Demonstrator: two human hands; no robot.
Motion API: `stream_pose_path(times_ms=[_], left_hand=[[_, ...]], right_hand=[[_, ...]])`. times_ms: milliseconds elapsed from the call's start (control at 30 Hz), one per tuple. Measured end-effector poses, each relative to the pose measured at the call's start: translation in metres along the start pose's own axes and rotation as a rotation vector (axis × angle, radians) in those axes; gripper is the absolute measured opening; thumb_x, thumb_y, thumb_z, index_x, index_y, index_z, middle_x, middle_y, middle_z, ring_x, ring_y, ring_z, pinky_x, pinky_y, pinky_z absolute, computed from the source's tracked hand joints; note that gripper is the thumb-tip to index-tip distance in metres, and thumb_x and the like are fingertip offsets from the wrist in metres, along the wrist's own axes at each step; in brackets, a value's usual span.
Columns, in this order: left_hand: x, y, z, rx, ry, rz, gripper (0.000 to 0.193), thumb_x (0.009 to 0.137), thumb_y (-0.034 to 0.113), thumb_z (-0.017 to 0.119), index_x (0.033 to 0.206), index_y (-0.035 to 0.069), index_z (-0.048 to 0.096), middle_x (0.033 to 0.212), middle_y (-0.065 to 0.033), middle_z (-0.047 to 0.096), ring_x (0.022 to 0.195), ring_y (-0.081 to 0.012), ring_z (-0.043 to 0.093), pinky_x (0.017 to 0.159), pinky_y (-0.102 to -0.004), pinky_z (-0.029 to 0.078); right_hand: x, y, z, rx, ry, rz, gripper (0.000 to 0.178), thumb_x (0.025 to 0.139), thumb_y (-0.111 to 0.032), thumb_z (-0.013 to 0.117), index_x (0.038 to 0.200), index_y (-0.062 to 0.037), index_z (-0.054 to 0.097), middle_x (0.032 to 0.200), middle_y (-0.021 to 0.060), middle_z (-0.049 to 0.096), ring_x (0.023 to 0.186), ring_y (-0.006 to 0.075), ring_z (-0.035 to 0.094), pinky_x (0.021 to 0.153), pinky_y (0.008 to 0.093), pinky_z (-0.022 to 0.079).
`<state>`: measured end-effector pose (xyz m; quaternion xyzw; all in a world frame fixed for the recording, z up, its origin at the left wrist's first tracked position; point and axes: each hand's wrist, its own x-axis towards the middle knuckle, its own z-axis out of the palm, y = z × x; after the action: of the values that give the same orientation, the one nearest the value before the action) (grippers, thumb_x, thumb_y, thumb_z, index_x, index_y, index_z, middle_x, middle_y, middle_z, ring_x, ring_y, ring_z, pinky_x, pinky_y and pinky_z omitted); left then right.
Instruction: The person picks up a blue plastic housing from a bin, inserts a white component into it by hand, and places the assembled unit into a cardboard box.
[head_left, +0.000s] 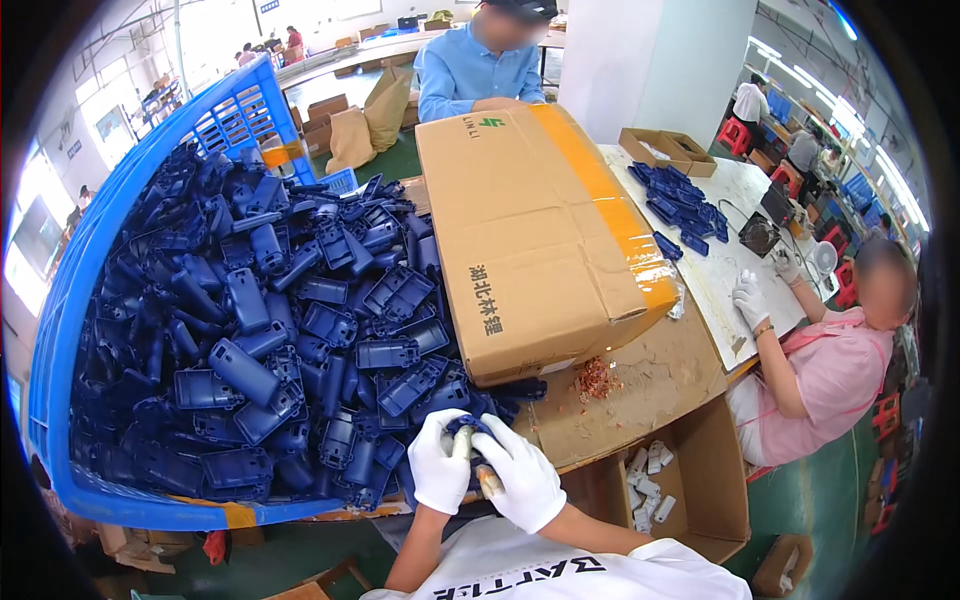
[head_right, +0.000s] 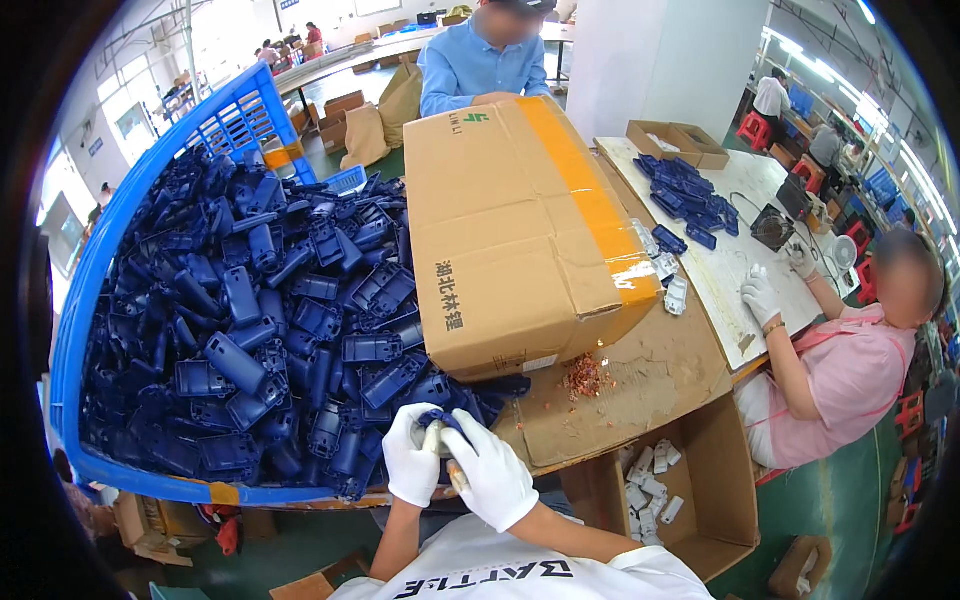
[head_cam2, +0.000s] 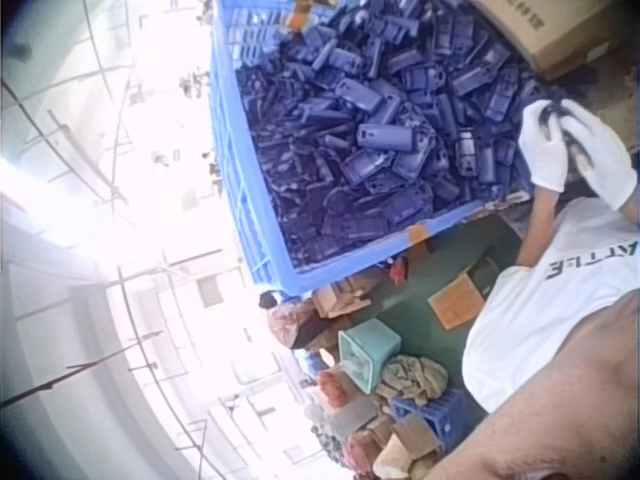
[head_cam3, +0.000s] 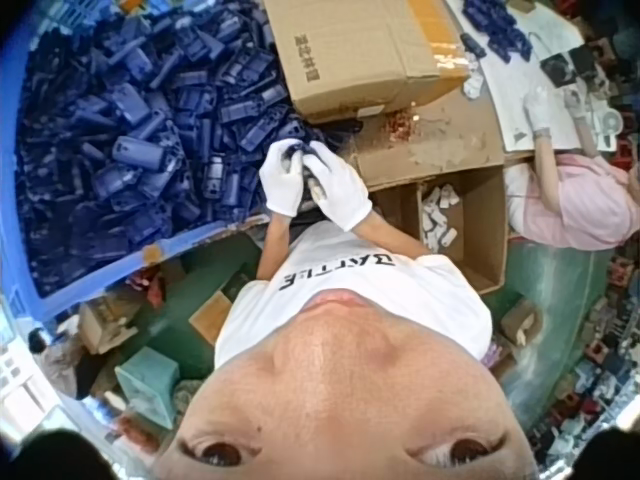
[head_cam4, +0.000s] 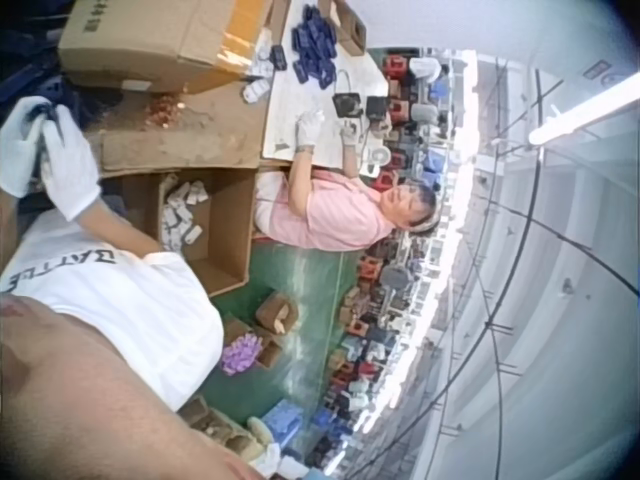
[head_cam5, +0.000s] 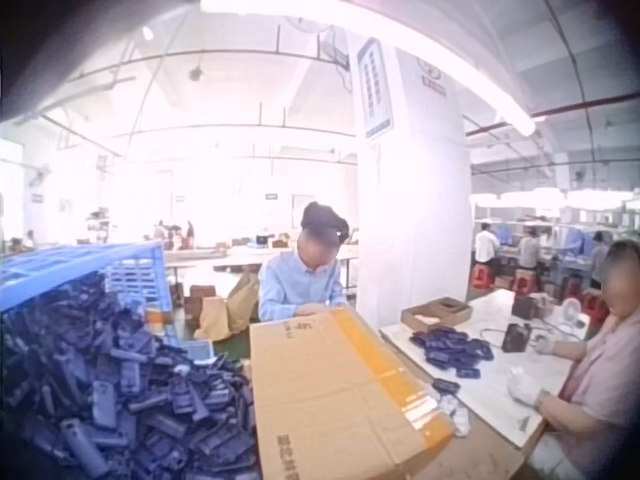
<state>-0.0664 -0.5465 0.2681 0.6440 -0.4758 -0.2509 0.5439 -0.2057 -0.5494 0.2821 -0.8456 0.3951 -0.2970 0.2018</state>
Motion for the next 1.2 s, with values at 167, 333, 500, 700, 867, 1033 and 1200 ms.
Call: stream_pose_path(times_ms=[167,333,500,700,867,1033,1200], left_hand=[[-0.004,0.005,-0.003,0.023,-0.079,-0.126,0.023,0.086,0.006,0.066,0.109,0.003,0.066,0.089,-0.0115,0.071,0.074,-0.0156,0.068,0.068,-0.0279,0.053],[-0.008,-0.005,-0.001,-0.137,-0.075,-0.195,0.025,0.089,0.008,0.064,0.113,0.001,0.066,0.093,-0.0125,0.072,0.082,-0.0168,0.070,0.075,-0.0284,0.054],[-0.015,0.010,-0.001,-0.048,0.033,-0.158,0.020,0.092,0.005,0.060,0.109,-0.005,0.065,0.094,-0.0090,0.070,0.085,-0.0127,0.065,0.075,-0.0261,0.052],[-0.016,0.017,0.004,0.148,0.071,-0.072,0.024,0.090,0.013,0.064,0.110,0.001,0.067,0.091,-0.0178,0.072,0.080,-0.0250,0.072,0.073,-0.0321,0.055],[-0.017,0.017,0.005,0.090,-0.012,-0.012,0.031,0.088,0.013,0.065,0.118,0.003,0.064,0.095,-0.0192,0.071,0.082,-0.0272,0.072,0.073,-0.0327,0.055],[-0.021,0.026,0.011,0.097,-0.102,0.015,0.034,0.089,0.018,0.064,0.120,0.006,0.063,0.093,-0.0215,0.068,0.080,-0.0349,0.069,0.071,-0.0392,0.054],[-0.037,0.025,0.002,0.169,-0.037,-0.071,0.031,0.090,0.017,0.064,0.119,0.005,0.064,0.087,-0.0203,0.069,0.075,-0.0323,0.070,0.068,-0.0373,0.054]], right_hand=[[-0.002,0.007,0.006,-0.111,-0.063,0.082,0.055,0.080,-0.016,0.067,0.132,-0.0090,0.051,0.137,0.0199,0.048,0.098,0.0363,0.061,0.085,0.0436,0.051],[-0.004,0.012,0.016,-0.121,-0.009,0.024,0.056,0.080,-0.018,0.069,0.131,-0.0069,0.051,0.133,0.0219,0.050,0.097,0.0365,0.061,0.083,0.0439,0.051],[-0.001,0.012,0.020,-0.150,0.031,-0.061,0.059,0.078,-0.015,0.070,0.131,-0.0050,0.049,0.129,0.0215,0.050,0.093,0.0354,0.059,0.079,0.0435,0.051],[-0.003,0.016,0.019,-0.016,0.016,-0.021,0.057,0.079,-0.016,0.068,0.131,-0.0064,0.049,0.132,0.0197,0.050,0.097,0.0380,0.059,0.083,0.0450,0.051],[-0.002,0.022,0.011,0.064,-0.080,0.084,0.057,0.078,-0.017,0.070,0.130,-0.0081,0.050,0.138,0.0198,0.048,0.103,0.0381,0.060,0.086,0.0442,0.052],[-0.014,0.024,0.002,0.011,0.025,0.151,0.057,0.072,-0.016,0.075,0.125,-0.0100,0.055,0.130,0.0187,0.055,0.104,0.0374,0.061,0.085,0.0429,0.052],[-0.019,0.019,0.005,0.020,-0.095,0.078,0.054,0.074,-0.019,0.074,0.123,-0.0092,0.056,0.127,0.0173,0.056,0.107,0.0361,0.059,0.088,0.0429,0.050]])
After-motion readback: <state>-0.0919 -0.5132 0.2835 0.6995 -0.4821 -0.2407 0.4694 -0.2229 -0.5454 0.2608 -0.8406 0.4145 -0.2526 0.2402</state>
